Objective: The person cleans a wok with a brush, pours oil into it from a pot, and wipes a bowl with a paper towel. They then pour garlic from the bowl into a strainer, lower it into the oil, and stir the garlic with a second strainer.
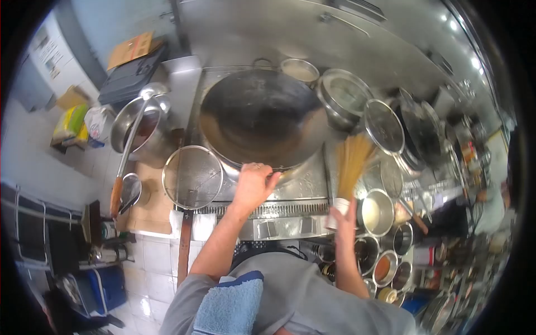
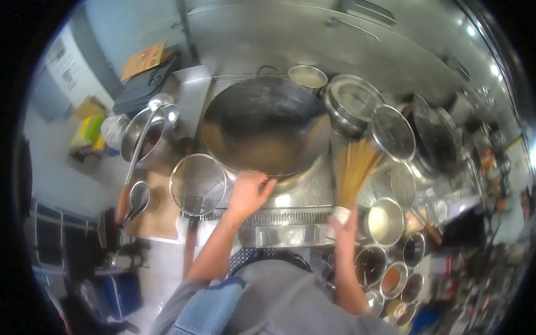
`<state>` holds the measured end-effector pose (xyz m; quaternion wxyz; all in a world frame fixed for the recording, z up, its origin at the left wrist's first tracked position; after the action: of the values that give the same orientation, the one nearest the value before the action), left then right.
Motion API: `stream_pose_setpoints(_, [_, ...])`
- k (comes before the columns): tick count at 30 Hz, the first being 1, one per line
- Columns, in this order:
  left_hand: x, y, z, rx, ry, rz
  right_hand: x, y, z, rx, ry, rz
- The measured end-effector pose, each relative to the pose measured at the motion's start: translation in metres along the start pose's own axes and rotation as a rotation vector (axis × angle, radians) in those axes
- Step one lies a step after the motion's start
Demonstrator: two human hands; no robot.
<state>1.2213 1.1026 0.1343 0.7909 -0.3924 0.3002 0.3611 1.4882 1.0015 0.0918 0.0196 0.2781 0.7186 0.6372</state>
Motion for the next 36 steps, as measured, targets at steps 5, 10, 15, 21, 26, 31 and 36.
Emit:
stream_pose_setpoints(5, [0.001,-0.001,-0.004,-0.006,-0.026,0.01,0.056,0.12,0.081,-0.241,0.523,-0.438])
stream_pose_setpoints(10, [0.002,-0.001,-0.005,-0.031,-0.036,0.045,0.167,0.158,0.17,-0.337,0.466,-0.61])
stream_pose_setpoints(15, [-0.001,-0.003,-0.004,-0.065,-0.049,0.005,0.221,0.019,0.249,-0.138,0.422,-1.036])
stream_pose_setpoints(21, [-0.001,-0.004,-0.007,-0.067,0.003,0.055,0.219,0.055,0.184,0.207,1.173,-1.394])
stream_pose_setpoints(26, [-0.002,0.0,-0.005,-0.088,0.058,0.022,0.236,0.103,0.278,-0.497,0.29,-1.189])
stream_pose_setpoints(31, [-0.006,-0.004,-0.005,-0.079,0.023,0.046,0.216,-0.033,0.244,-0.154,0.895,-1.274])
stream_pose_setpoints(36, [-0.007,-0.008,-0.004,-0.068,-0.028,0.042,0.221,0.075,0.222,-0.095,0.977,-1.664])
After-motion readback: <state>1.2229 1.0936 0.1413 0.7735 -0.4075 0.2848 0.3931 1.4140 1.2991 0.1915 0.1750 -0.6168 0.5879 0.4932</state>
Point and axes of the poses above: each hand's wrist, its own z-axis towards the middle knuckle, its own x-axis out of the palm, y = z × x, the point moved 3 cm from there along z, towards the middle knuckle, and after that the axes turned 15 degrees about z, right-handed, at the moved point
